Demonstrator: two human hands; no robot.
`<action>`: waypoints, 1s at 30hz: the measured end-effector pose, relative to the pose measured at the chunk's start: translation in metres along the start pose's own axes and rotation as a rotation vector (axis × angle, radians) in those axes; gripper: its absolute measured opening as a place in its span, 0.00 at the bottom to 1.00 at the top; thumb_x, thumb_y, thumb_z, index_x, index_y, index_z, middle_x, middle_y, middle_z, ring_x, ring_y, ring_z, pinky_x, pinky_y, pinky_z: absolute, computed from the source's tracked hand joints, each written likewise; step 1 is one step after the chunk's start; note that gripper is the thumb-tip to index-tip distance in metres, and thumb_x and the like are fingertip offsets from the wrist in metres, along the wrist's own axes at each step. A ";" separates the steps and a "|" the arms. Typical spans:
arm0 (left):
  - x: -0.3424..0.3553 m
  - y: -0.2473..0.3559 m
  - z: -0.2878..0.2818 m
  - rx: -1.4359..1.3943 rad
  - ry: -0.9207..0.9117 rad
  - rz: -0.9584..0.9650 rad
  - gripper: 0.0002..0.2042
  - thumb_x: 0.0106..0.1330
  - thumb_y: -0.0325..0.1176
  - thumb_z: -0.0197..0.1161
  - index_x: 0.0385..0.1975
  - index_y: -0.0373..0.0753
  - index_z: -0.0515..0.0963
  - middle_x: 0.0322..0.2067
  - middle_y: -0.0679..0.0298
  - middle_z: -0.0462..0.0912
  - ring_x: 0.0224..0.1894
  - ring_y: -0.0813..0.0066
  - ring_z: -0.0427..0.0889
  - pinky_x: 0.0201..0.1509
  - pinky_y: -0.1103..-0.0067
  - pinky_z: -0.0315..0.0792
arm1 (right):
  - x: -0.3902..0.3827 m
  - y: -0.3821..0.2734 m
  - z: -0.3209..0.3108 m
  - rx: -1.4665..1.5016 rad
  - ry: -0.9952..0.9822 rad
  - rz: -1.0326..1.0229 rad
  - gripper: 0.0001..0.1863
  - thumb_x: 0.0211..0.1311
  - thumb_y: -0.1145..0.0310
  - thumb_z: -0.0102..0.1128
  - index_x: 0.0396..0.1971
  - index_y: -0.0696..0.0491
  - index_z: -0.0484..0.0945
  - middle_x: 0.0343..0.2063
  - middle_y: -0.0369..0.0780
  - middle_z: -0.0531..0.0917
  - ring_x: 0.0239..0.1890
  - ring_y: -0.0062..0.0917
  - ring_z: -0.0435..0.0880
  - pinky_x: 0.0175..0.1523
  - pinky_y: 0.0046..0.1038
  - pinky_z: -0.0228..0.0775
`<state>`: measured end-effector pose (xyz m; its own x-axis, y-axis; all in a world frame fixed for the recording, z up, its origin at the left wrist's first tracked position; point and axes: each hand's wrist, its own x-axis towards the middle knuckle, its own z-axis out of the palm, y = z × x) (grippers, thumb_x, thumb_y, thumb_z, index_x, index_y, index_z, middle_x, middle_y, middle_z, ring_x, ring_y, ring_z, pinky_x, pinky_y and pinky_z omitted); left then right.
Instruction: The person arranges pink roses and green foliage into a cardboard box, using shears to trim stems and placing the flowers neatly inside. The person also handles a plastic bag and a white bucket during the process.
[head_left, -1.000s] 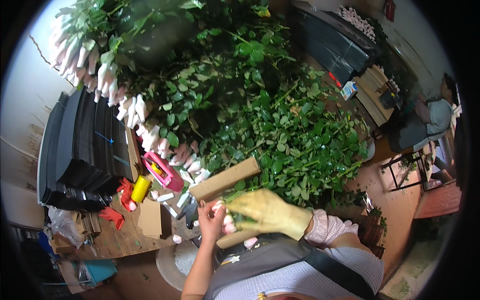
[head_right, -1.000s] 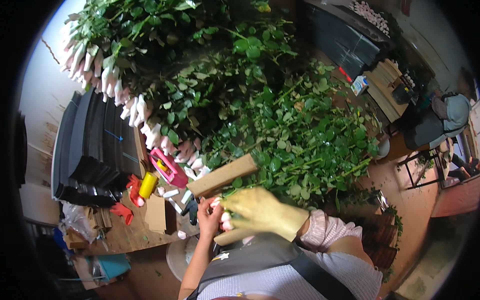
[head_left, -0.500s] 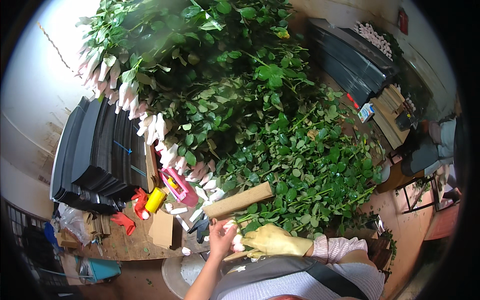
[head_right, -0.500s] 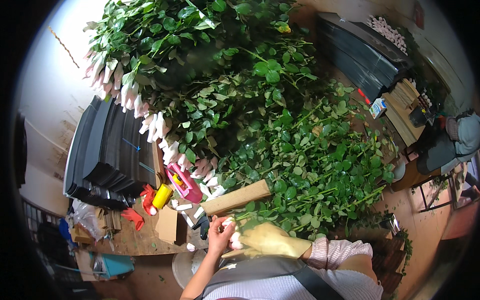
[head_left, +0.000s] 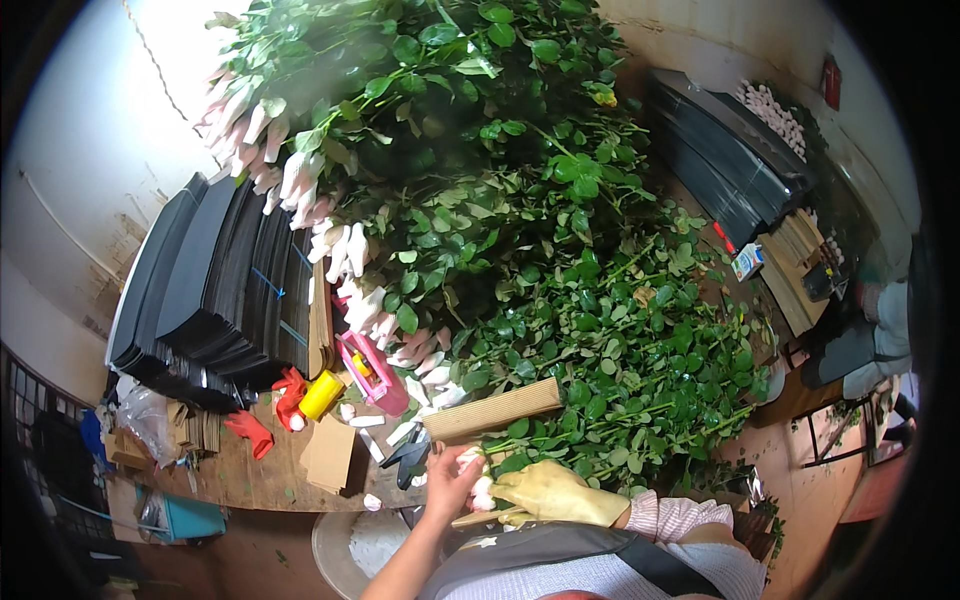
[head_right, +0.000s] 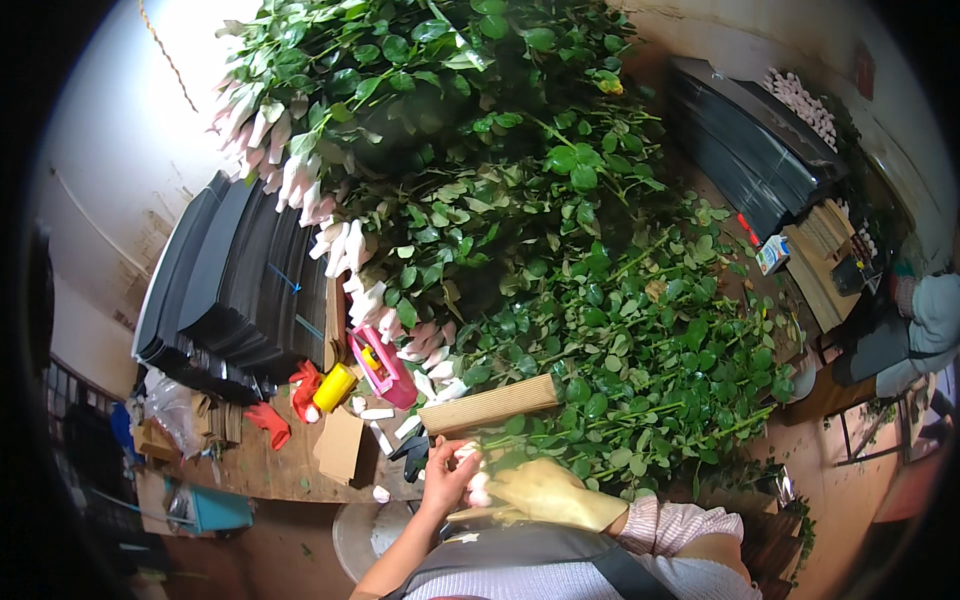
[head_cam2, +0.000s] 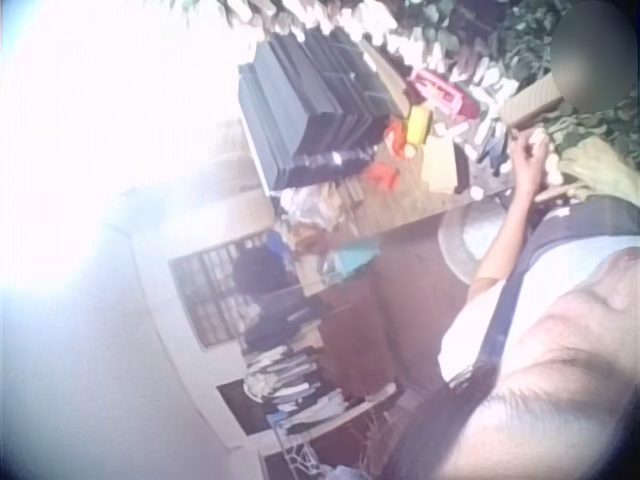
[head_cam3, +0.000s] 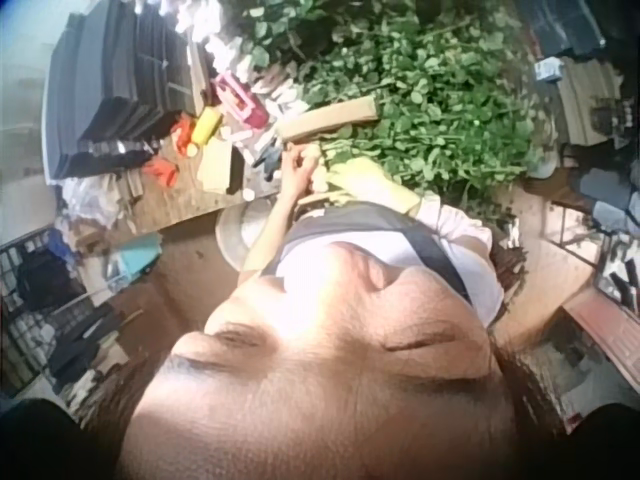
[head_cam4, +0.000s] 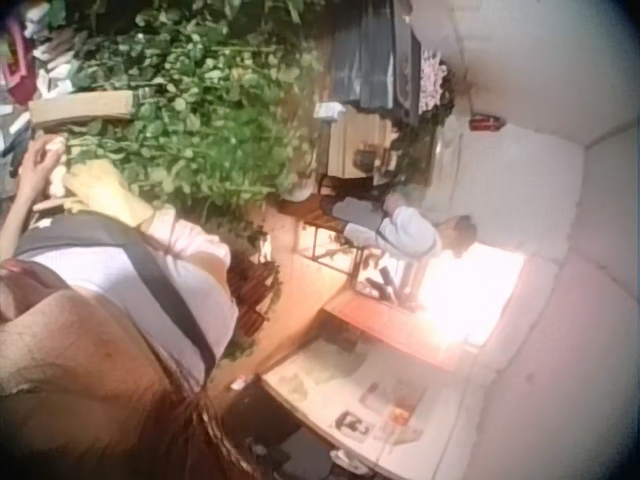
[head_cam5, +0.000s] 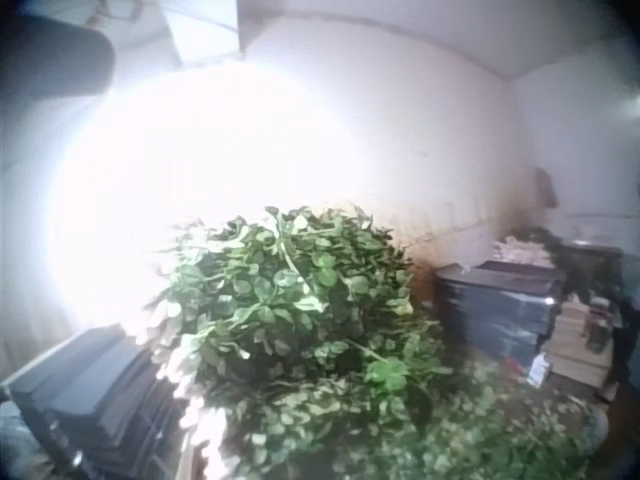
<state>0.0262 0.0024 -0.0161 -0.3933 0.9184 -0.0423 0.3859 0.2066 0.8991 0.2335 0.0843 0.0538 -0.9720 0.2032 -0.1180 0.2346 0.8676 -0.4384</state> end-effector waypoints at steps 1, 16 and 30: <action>0.000 0.004 0.000 -0.032 0.000 -0.037 0.16 0.64 0.36 0.77 0.48 0.37 0.84 0.43 0.57 0.76 0.46 0.71 0.77 0.50 0.75 0.76 | 0.000 -0.001 -0.002 0.004 -0.019 0.012 0.30 0.67 0.47 0.60 0.61 0.51 0.76 0.48 0.41 0.84 0.38 0.36 0.89 0.38 0.35 0.84; 0.003 -0.008 0.004 -0.101 -0.031 -0.116 0.16 0.62 0.36 0.77 0.46 0.37 0.83 0.46 0.59 0.74 0.49 0.72 0.74 0.53 0.76 0.73 | -0.001 -0.007 -0.013 -0.032 -0.042 0.037 0.32 0.68 0.43 0.60 0.62 0.51 0.76 0.50 0.41 0.83 0.39 0.35 0.89 0.40 0.35 0.83; 0.004 -0.017 0.013 -0.173 -0.010 -0.138 0.18 0.63 0.33 0.77 0.49 0.38 0.79 0.47 0.62 0.70 0.47 0.75 0.75 0.51 0.77 0.75 | -0.004 -0.007 -0.007 0.028 0.088 0.011 0.27 0.66 0.46 0.63 0.55 0.51 0.76 0.40 0.41 0.83 0.37 0.37 0.88 0.40 0.38 0.81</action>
<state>0.0284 0.0067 -0.0373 -0.4234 0.8891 -0.1738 0.1794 0.2703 0.9459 0.2355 0.0811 0.0636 -0.9664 0.2533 -0.0446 0.2447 0.8523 -0.4622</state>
